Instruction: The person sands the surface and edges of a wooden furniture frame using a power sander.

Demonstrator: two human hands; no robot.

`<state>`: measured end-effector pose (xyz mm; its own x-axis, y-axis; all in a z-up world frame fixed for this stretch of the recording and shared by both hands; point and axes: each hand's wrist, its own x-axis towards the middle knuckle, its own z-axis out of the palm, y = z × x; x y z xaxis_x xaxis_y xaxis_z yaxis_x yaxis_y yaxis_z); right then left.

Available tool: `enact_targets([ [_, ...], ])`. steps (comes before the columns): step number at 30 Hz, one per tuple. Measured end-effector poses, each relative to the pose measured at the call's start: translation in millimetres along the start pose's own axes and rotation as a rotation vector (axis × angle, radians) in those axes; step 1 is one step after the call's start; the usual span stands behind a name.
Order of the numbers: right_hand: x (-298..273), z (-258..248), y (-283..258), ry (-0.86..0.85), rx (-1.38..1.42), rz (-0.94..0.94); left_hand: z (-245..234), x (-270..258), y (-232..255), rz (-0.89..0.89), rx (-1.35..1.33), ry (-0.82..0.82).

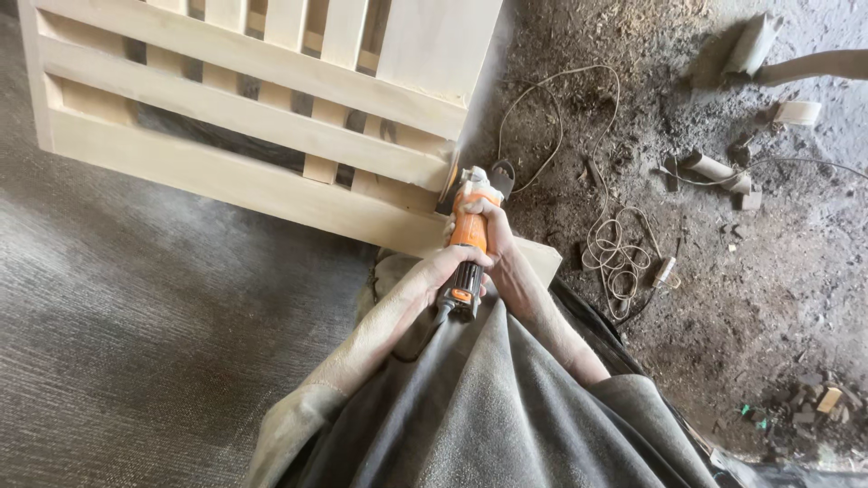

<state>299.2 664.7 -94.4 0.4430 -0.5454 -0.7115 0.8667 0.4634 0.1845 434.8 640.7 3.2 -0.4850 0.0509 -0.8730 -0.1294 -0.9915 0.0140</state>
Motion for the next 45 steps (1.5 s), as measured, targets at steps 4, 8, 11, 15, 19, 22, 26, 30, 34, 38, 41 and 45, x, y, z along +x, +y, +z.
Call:
enact_targets([
  [4, -2.5, -2.1, 2.8, 0.008, -0.043, -0.045, 0.5, 5.0, -7.8, 0.025, -0.024, 0.000],
  [8, -0.5, 3.9, -4.5, -0.016, -0.052, -0.056, 2.0, 5.1, -4.9, 0.032, -0.020, -0.023],
  [11, 3.0, 5.9, -10.7, 0.004, -0.016, -0.018, 2.9, 11.0, 4.0, 0.070, -0.014, -0.040],
  [15, 2.8, 7.5, -9.2, 0.028, -0.010, -0.041, 3.5, 10.9, 3.5, 0.091, -0.010, -0.035],
  [19, 5.7, 9.7, -11.8, 0.011, -0.058, -0.075, 3.4, 13.3, 8.0, 0.080, 0.001, -0.030],
  [22, 8.8, 6.7, -16.7, 0.022, 0.004, -0.037, 3.6, 16.7, 13.6, 0.076, 0.018, -0.025],
  [26, 9.6, 5.9, -15.7, 0.038, -0.023, -0.050, 6.0, 15.3, 10.7, 0.074, 0.012, -0.008],
  [30, 9.2, 12.2, -23.0, 0.047, -0.038, -0.080, 8.1, 16.0, 21.1, 0.069, 0.050, 0.013],
  [34, 7.3, 16.9, -27.4, 0.011, 0.029, -0.039, 13.4, 15.2, 23.4, 0.073, 0.071, 0.038],
  [38, 6.6, 19.2, -25.0, 0.031, -0.051, -0.076, 13.3, 12.9, 24.2, 0.054, 0.053, 0.049],
  [41, 11.3, 20.3, -33.2, 0.019, -0.039, -0.057, 12.4, 19.6, 28.4, 0.092, 0.042, -0.002],
  [45, 10.6, 19.0, -33.1, 0.021, -0.005, -0.091, 10.7, 21.0, 26.6, 0.064, 0.032, -0.006],
])
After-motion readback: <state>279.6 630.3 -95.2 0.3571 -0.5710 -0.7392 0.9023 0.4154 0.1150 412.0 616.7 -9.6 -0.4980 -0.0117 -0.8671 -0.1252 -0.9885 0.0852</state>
